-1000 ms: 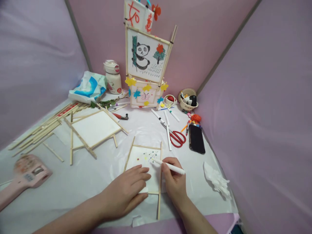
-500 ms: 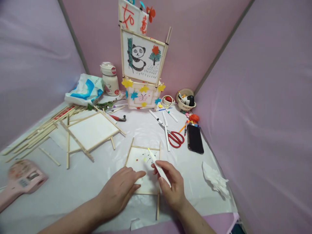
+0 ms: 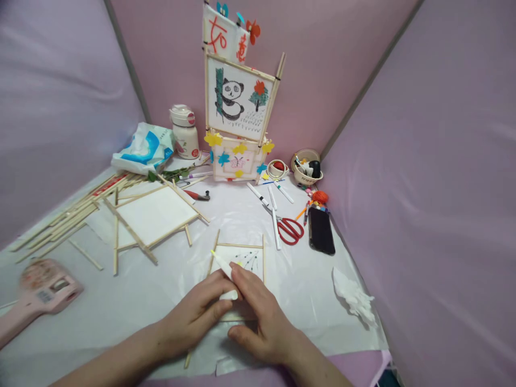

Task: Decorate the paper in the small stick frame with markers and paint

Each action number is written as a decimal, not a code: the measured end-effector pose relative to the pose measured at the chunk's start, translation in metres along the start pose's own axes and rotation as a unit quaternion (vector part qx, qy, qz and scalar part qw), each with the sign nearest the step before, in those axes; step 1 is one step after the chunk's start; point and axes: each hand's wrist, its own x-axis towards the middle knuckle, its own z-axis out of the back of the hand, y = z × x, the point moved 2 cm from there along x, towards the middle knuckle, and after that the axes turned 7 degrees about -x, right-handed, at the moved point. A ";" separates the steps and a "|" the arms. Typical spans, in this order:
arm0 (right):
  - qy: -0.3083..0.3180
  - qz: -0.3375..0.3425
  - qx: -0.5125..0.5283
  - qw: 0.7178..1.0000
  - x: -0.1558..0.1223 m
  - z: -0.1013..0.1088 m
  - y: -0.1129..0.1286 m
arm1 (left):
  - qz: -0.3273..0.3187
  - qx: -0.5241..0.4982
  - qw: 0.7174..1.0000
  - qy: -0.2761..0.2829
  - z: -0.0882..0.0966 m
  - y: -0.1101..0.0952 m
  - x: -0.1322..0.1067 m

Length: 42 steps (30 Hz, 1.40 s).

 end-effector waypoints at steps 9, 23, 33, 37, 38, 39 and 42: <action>-0.158 -0.143 -0.059 0.975 0.056 0.056 -0.045 | -0.029 0.056 0.989 -0.130 0.020 -0.002 -0.001; -0.222 -0.253 -0.200 0.920 0.182 0.112 -0.183 | -0.014 0.137 0.967 -0.214 0.033 0.008 0.000; -0.238 -0.142 -0.137 0.951 0.158 0.099 -0.151 | -0.013 0.162 0.964 -0.211 0.032 0.008 0.001; -0.224 -0.127 -0.140 0.956 0.148 0.089 -0.138 | -0.010 0.188 0.959 -0.213 0.031 0.006 0.002; -0.218 -0.126 -0.144 0.957 0.144 0.087 -0.135 | -0.007 0.197 0.957 -0.212 0.031 0.005 0.004; -0.212 -0.126 -0.151 0.957 0.141 0.084 -0.133 | -0.003 0.208 0.955 -0.211 0.032 0.004 0.008; -0.192 -0.133 -0.187 0.954 0.134 0.081 -0.130 | 0.014 0.250 0.947 -0.199 0.036 0.002 0.028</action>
